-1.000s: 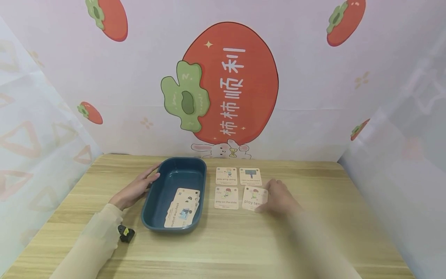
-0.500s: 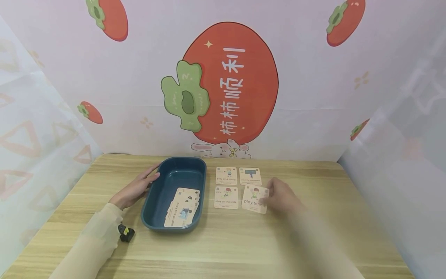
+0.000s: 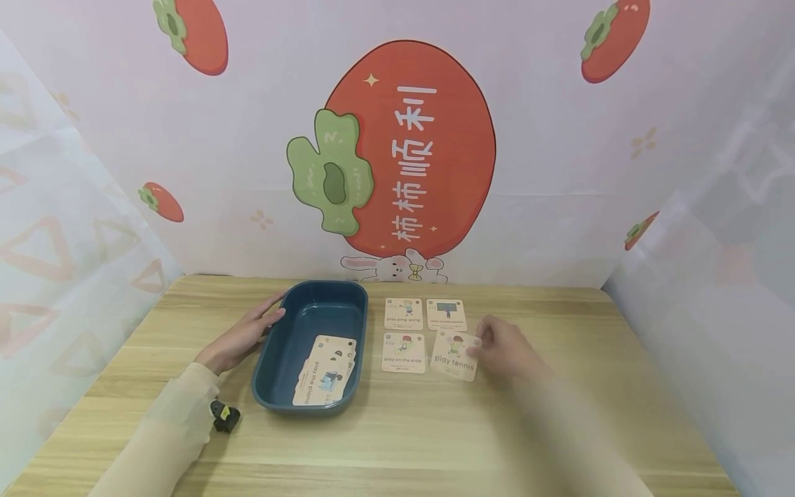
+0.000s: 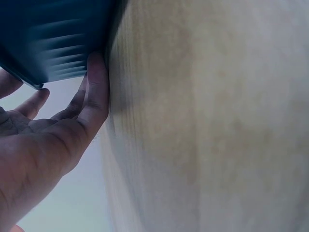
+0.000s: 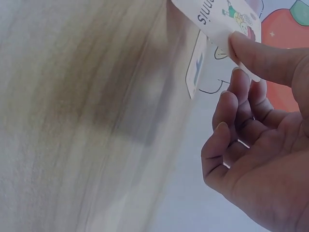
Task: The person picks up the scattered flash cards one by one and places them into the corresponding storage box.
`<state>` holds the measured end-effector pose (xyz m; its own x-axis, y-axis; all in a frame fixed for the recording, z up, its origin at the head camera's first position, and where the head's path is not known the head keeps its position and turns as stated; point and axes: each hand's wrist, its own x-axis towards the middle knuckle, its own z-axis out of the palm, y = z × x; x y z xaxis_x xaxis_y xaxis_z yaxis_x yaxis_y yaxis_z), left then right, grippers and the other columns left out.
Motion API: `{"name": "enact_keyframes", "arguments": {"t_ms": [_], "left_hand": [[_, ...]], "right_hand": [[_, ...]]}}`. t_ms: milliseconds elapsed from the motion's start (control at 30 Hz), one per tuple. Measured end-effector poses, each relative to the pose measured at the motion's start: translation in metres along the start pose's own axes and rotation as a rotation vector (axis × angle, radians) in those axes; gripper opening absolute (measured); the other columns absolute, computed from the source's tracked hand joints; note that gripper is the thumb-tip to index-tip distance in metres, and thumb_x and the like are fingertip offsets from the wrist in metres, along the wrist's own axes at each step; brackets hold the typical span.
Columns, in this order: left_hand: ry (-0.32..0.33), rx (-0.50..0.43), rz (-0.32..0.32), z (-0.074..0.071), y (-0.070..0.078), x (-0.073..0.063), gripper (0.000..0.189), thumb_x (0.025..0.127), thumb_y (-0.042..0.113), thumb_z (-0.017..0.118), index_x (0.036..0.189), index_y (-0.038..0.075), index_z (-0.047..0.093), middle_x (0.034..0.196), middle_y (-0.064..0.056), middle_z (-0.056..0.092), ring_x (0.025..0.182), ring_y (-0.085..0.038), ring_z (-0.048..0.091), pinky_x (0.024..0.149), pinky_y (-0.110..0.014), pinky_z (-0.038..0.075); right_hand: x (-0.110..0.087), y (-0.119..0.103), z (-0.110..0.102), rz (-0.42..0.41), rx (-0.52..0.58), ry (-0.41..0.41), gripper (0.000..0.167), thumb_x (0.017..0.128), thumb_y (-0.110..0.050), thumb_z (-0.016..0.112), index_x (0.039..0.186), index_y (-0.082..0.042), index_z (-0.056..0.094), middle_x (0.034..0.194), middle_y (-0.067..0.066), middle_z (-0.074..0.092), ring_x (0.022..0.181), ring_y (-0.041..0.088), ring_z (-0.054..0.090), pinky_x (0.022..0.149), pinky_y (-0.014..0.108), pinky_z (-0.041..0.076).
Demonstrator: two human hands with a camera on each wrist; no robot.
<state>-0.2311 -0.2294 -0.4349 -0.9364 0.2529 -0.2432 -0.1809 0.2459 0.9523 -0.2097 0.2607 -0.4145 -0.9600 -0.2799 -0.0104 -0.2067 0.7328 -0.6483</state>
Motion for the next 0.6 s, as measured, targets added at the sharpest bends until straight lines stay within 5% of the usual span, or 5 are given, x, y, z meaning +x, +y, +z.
{"name": "enact_keyframes", "arguments": {"t_ms": [333, 600], "left_hand": [[-0.003, 0.005, 0.008, -0.0002, -0.0016, 0.0007, 0.062, 0.112, 0.038, 0.039, 0.165, 0.026, 0.011, 0.16, -0.026, 0.03, 0.134, -0.041, 0.048, 0.099, -0.047, 0.048], [-0.004, 0.003, 0.013, -0.0009, -0.0017, 0.0011, 0.063, 0.111, 0.038, 0.04, 0.165, 0.026, 0.01, 0.163, -0.024, 0.023, 0.14, -0.042, 0.041, 0.106, -0.051, 0.042]], "right_hand": [[-0.0048, -0.0057, -0.0039, -0.025, 0.0, 0.01, 0.01, 0.092, -0.006, 0.074, 0.089, -0.004, 0.065, 0.076, 0.003, 0.054, 0.071, 0.019, 0.048, 0.059, 0.026, 0.04], [-0.0069, -0.0062, -0.0054, -0.039, -0.004, 0.005, 0.007, 0.095, -0.009, 0.07, 0.088, -0.006, 0.07, 0.074, 0.001, 0.055, 0.071, 0.018, 0.048, 0.057, 0.026, 0.038]]}}
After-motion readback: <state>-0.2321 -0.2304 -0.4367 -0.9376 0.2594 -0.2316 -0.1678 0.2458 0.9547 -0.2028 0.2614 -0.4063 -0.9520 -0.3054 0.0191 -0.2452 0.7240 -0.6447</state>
